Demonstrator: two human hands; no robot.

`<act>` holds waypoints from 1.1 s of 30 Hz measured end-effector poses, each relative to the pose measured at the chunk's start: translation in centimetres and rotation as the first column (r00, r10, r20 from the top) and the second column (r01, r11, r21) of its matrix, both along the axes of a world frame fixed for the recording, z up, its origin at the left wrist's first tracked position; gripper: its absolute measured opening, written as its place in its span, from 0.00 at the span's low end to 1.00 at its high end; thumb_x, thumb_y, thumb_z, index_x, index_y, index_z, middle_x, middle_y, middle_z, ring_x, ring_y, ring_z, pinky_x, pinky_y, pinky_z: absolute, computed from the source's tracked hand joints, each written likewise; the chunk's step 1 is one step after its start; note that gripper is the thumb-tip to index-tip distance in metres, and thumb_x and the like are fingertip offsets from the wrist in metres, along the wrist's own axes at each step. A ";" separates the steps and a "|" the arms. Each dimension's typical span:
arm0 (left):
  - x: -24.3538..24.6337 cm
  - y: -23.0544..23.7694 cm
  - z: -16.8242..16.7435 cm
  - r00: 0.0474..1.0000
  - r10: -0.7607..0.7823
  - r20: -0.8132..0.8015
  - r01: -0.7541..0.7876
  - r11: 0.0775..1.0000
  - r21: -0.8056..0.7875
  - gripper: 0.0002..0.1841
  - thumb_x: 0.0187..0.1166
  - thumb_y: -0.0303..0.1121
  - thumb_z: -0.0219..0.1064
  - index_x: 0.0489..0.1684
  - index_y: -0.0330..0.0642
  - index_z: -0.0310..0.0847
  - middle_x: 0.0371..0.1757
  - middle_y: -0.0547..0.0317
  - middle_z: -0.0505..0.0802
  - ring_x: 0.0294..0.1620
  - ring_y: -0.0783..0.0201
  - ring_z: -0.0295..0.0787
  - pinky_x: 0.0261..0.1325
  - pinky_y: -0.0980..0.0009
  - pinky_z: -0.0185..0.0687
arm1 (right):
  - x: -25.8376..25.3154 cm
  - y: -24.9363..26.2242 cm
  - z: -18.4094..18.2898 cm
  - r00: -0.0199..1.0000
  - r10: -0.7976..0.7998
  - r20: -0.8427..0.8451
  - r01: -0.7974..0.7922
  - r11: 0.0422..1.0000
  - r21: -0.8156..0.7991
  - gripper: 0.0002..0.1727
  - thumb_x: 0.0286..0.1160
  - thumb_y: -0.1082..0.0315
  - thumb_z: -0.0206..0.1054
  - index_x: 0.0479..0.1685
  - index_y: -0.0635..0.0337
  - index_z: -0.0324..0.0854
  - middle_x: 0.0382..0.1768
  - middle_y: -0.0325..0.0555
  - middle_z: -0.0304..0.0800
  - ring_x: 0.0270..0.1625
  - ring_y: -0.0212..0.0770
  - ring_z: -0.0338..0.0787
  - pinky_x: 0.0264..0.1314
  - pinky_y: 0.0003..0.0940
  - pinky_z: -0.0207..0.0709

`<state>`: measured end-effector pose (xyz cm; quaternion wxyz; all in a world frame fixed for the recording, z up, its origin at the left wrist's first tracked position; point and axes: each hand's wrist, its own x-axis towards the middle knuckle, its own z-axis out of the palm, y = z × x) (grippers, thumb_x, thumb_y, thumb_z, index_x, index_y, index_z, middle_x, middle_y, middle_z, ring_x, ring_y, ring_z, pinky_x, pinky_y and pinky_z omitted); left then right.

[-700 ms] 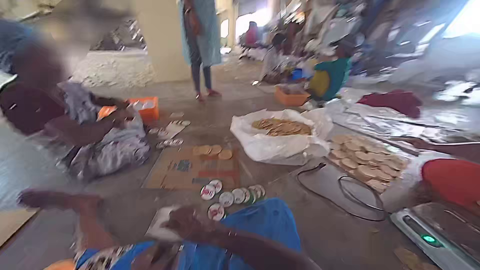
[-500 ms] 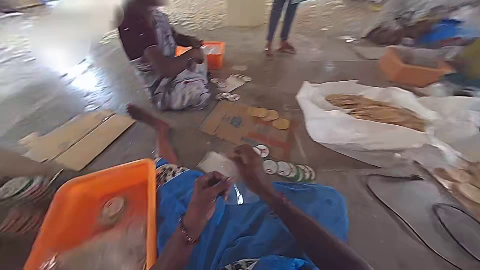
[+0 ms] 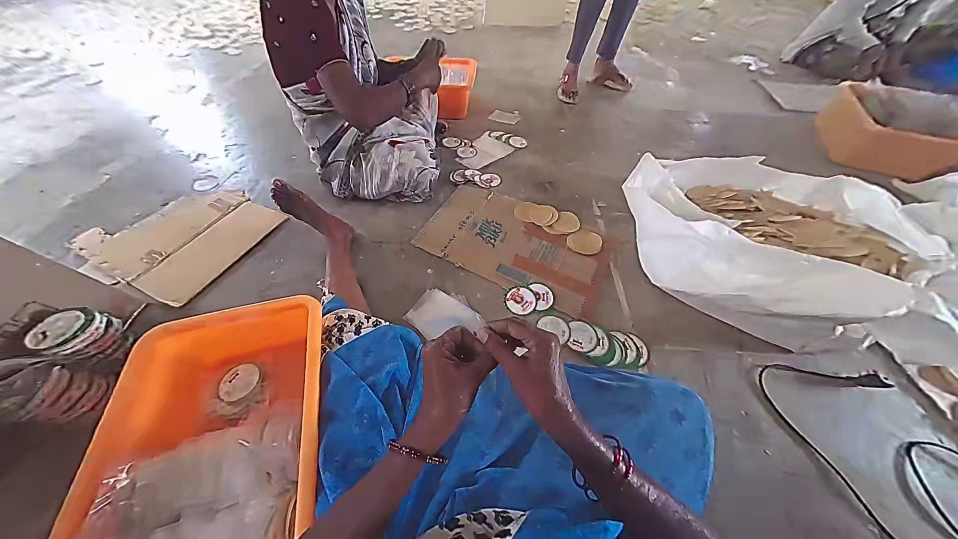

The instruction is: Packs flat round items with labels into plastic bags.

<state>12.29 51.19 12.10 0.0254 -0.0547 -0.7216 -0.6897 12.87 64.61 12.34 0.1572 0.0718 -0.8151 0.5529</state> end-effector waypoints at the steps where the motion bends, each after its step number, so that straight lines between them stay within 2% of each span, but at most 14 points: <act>1: 0.0 -0.1 -0.1 1.000 -0.006 0.027 0.005 1.000 0.017 0.10 0.62 0.24 0.79 0.22 0.41 0.80 0.18 0.68 0.86 0.14 0.77 0.78 0.20 0.81 0.76 | 0.0 0.1 0.0 0.999 0.008 0.037 -0.006 0.998 -0.059 0.09 0.77 0.64 0.70 0.40 0.59 0.93 0.34 0.36 0.94 0.36 0.22 0.89 0.42 0.18 0.83; 4: 0.1 -0.4 -0.1 0.994 -0.032 0.102 0.019 0.993 0.119 0.12 0.61 0.21 0.82 0.22 0.38 0.80 0.18 0.63 0.88 0.13 0.73 0.81 0.19 0.78 0.80 | -0.3 0.5 0.1 0.990 0.032 0.137 -0.001 0.976 -0.219 0.04 0.74 0.69 0.73 0.37 0.59 0.92 0.31 0.33 0.93 0.33 0.21 0.88 0.41 0.18 0.83; 8: 0.3 -0.6 0.1 0.982 -0.067 0.176 0.026 0.974 0.223 0.12 0.63 0.19 0.80 0.23 0.37 0.78 0.21 0.59 0.90 0.16 0.67 0.87 0.25 0.71 0.90 | -0.5 0.6 -0.1 0.976 0.071 0.206 -0.008 0.956 -0.293 0.06 0.77 0.70 0.70 0.37 0.59 0.92 0.30 0.34 0.92 0.35 0.24 0.89 0.43 0.21 0.82; 11: 0.4 -0.7 0.4 0.968 -0.080 0.237 0.005 0.954 0.301 0.13 0.64 0.18 0.79 0.22 0.38 0.77 0.22 0.59 0.90 0.18 0.65 0.88 0.25 0.69 0.91 | -0.6 0.5 -0.6 0.979 0.087 0.186 -0.017 0.938 -0.347 0.06 0.78 0.71 0.70 0.36 0.60 0.92 0.30 0.35 0.93 0.35 0.25 0.89 0.44 0.22 0.83; 14: 0.5 -1.0 0.5 0.960 -0.084 0.266 -0.015 0.937 0.349 0.13 0.64 0.16 0.79 0.21 0.38 0.77 0.21 0.60 0.89 0.17 0.67 0.87 0.24 0.71 0.89 | -0.6 0.5 -0.9 0.984 0.069 0.162 -0.009 0.938 -0.345 0.07 0.79 0.71 0.67 0.35 0.60 0.90 0.30 0.34 0.92 0.35 0.25 0.89 0.44 0.22 0.84; 17: 0.5 -1.3 0.5 0.961 -0.056 0.272 -0.049 0.931 0.361 0.13 0.63 0.16 0.79 0.19 0.38 0.78 0.20 0.60 0.88 0.16 0.68 0.85 0.23 0.73 0.87 | -0.6 0.7 -1.0 0.990 -0.015 0.142 0.046 0.974 -0.220 0.07 0.81 0.68 0.67 0.37 0.58 0.88 0.30 0.33 0.90 0.33 0.23 0.86 0.40 0.20 0.79; 19: 0.4 -1.5 0.2 0.983 0.006 0.186 -0.058 0.960 0.274 0.12 0.66 0.19 0.78 0.22 0.38 0.79 0.21 0.61 0.88 0.19 0.70 0.85 0.28 0.74 0.87 | -0.5 1.0 -0.9 0.992 -0.098 0.078 0.102 0.993 -0.057 0.09 0.81 0.64 0.67 0.38 0.58 0.88 0.30 0.33 0.88 0.32 0.22 0.83 0.37 0.19 0.76; 21: 0.1 -1.9 -0.4 0.995 0.089 -0.038 -0.089 0.996 -0.013 0.08 0.71 0.25 0.76 0.30 0.38 0.79 0.27 0.62 0.88 0.24 0.72 0.86 0.31 0.76 0.86 | -0.3 1.2 -1.1 0.990 -0.135 -0.043 0.138 0.988 0.065 0.10 0.79 0.63 0.66 0.37 0.59 0.89 0.31 0.36 0.88 0.32 0.23 0.83 0.38 0.19 0.76; 23: -0.2 -1.8 -0.7 0.952 0.125 -0.279 -0.207 0.934 -0.289 0.06 0.70 0.26 0.70 0.38 0.34 0.81 0.28 0.60 0.88 0.26 0.75 0.84 0.31 0.79 0.82 | -0.2 1.3 -1.2 0.986 -0.119 -0.120 0.133 0.984 0.116 0.10 0.76 0.63 0.66 0.36 0.58 0.89 0.32 0.37 0.90 0.35 0.24 0.86 0.40 0.21 0.79; 24: -0.4 -1.6 -0.8 0.928 0.112 -0.356 -0.246 0.901 -0.357 0.08 0.70 0.26 0.68 0.42 0.32 0.83 0.28 0.59 0.87 0.26 0.74 0.83 0.30 0.79 0.80 | -0.1 1.3 -1.1 0.987 -0.100 -0.129 0.116 0.985 0.128 0.10 0.75 0.62 0.66 0.36 0.58 0.89 0.32 0.37 0.90 0.35 0.24 0.86 0.40 0.21 0.80; 26: -0.7 -1.1 -1.0 0.861 0.105 -0.498 -0.335 0.854 -0.399 0.09 0.70 0.25 0.64 0.42 0.33 0.87 0.25 0.58 0.87 0.22 0.72 0.79 0.27 0.78 0.77 | 0.1 1.4 -0.7 0.993 -0.066 -0.097 0.079 0.987 0.137 0.10 0.75 0.63 0.65 0.41 0.58 0.89 0.36 0.38 0.91 0.37 0.26 0.87 0.40 0.22 0.81; 29: -1.2 -0.4 -1.1 0.773 0.097 -0.627 -0.430 0.806 -0.406 0.09 0.71 0.25 0.64 0.40 0.35 0.91 0.25 0.55 0.91 0.20 0.68 0.83 0.26 0.75 0.80 | 1.2 1.1 0.8 0.987 -0.026 -0.160 0.025 1.000 -0.014 0.11 0.77 0.71 0.62 0.52 0.65 0.85 0.47 0.43 0.92 0.45 0.30 0.91 0.47 0.26 0.87; 31: -1.1 -0.1 -1.3 0.769 0.087 -0.634 -0.424 0.810 -0.404 0.07 0.70 0.24 0.66 0.38 0.33 0.90 0.24 0.54 0.90 0.20 0.66 0.83 0.27 0.73 0.80 | 2.5 0.5 2.5 0.986 0.040 -0.165 -0.071 0.980 -0.188 0.13 0.79 0.75 0.58 0.55 0.69 0.82 0.49 0.45 0.92 0.50 0.34 0.93 0.54 0.30 0.91; 33: -0.8 0.4 -1.3 0.772 0.090 -0.629 -0.420 0.815 -0.399 0.05 0.71 0.24 0.66 0.36 0.33 0.88 0.24 0.54 0.90 0.22 0.65 0.85 0.29 0.72 0.83 | 3.6 -0.2 3.2 0.990 0.112 -0.080 -0.132 0.937 -0.322 0.16 0.80 0.76 0.55 0.61 0.74 0.79 0.55 0.50 0.91 0.58 0.39 0.92 0.65 0.34 0.88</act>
